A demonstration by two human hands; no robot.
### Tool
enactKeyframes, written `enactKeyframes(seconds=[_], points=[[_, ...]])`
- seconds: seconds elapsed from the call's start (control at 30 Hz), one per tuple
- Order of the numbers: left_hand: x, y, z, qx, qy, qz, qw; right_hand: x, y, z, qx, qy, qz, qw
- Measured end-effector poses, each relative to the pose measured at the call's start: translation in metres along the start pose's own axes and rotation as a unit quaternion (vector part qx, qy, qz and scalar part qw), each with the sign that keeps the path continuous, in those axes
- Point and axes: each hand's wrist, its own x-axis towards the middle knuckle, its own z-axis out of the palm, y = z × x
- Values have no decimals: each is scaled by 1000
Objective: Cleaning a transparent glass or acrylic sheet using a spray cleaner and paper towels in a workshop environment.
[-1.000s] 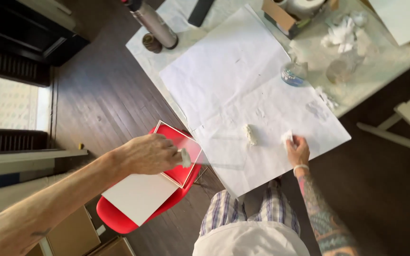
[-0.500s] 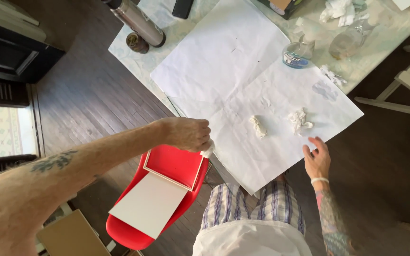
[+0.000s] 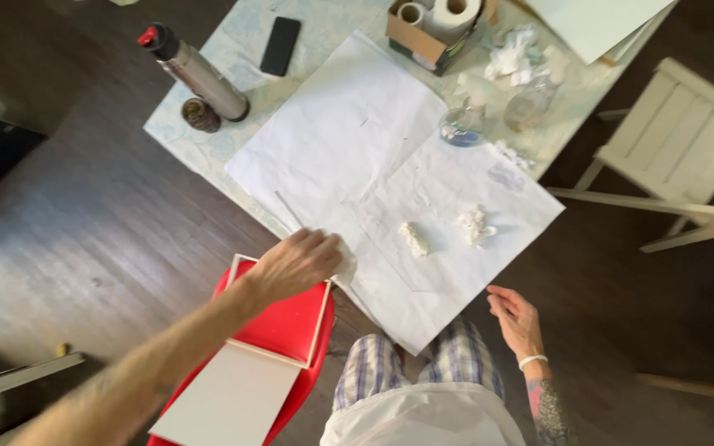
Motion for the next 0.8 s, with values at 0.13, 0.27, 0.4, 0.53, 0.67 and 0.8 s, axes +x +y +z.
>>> enactKeyframes(seconds=[0.13,0.27,0.4,0.53,0.67,0.8], points=[[-30,44,4,-112,53,-175,977,5,-55,-10,8,2,-18,1000],[-23,85,-31,-293,83,-478,824,46,-119,-10,-70,-32,-35,996],[-8,112,-48,-533,173,-707,431,105,-192,2,-110,-88,-82,987],[19,101,-71,-509,183,-792,283,243,-198,9,-56,-92,-219,970],[31,95,-73,-464,130,-839,255,328,-226,24,-97,-92,-418,899],[26,104,-68,-510,205,-801,238,360,-249,38,-94,-169,-407,893]])
